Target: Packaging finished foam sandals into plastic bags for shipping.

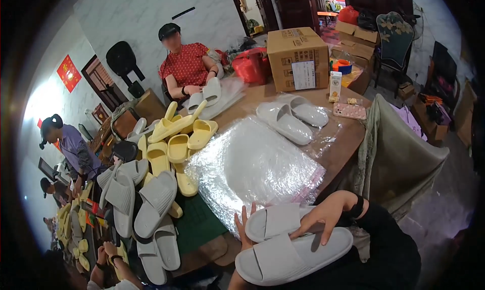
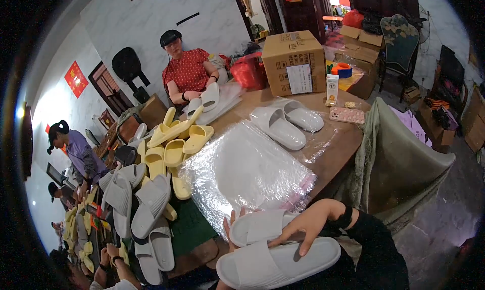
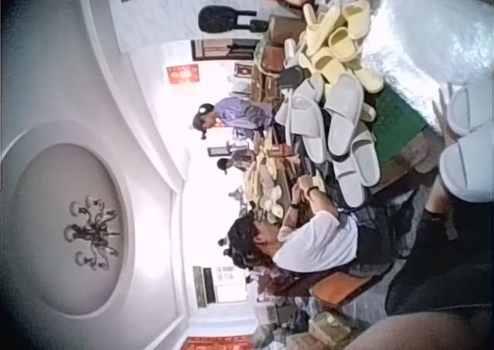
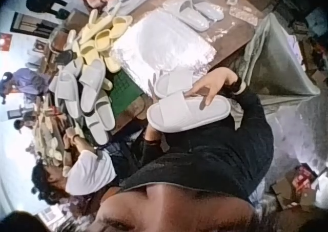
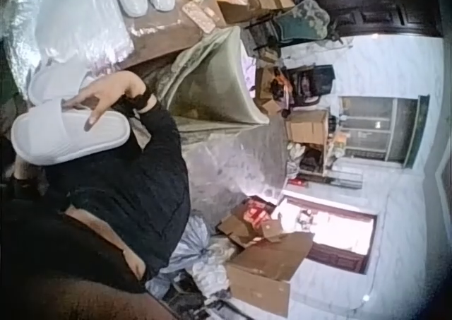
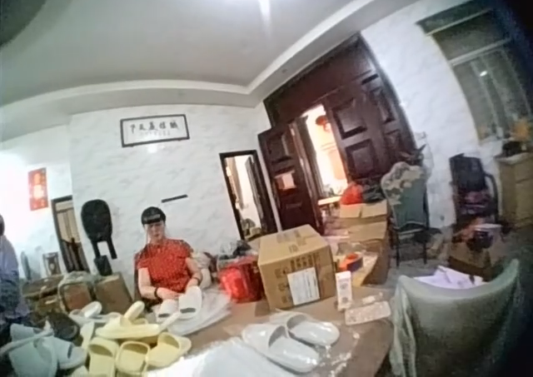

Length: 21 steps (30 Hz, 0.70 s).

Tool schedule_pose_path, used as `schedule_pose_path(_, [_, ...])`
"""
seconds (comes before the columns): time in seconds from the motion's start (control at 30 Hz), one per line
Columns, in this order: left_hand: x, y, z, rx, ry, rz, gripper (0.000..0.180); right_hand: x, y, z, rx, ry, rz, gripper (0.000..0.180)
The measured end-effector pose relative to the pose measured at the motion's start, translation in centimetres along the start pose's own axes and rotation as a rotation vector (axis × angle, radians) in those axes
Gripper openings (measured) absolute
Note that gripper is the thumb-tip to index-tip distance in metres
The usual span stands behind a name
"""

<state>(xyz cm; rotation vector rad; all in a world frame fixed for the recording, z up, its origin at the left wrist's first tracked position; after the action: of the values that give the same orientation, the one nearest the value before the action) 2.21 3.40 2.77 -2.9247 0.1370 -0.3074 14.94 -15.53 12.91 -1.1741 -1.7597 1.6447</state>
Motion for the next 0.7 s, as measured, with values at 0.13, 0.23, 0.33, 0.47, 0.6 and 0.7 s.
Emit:
schedule_pose_path(0.13, [0.3,-0.4,1.1,-0.084,0.11,-0.003,0.053,0.4,0.2,0.1,0.009,-0.046,-0.049,0.08])
schedule_pose_path(0.23, [0.0,-1.5,3.3,-0.074,0.253,-0.032,0.041,0.5,0.0,0.3,-0.003,-0.048,-0.092,0.08])
schedule_pose_path(0.33, [0.3,-2.0,1.1,-0.173,0.314,-0.107,0.027,0.0,0.1,0.3,0.0,-0.037,-0.098,0.081])
schedule_pose_path(0.47, [1.2,-2.9,-0.6,-0.364,0.49,-0.392,0.019,-1.1,-0.8,0.5,0.023,-0.023,-0.051,0.083])
schedule_pose_path(0.6, [1.6,-4.0,-3.7,-0.605,0.565,-0.465,0.015,-2.2,-2.0,-0.6,-0.056,-0.053,-0.054,0.077])
schedule_pose_path(0.7, [1.8,-4.6,-5.0,-0.73,0.599,-0.503,0.016,-2.9,-2.8,-1.5,-0.28,0.26,-0.229,0.074])
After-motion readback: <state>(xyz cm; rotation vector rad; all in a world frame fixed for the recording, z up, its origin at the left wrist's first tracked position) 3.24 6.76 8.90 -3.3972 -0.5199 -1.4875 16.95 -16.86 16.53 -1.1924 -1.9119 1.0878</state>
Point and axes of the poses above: each hand's wrist, its own x-axis towards the middle knuckle, its own z-axis out of the palm, y = z × x, the point moved 3 cm from there along x, towards the middle knuckle, and after that the axes turned 12 degrees about z, right-handed, at the moved point
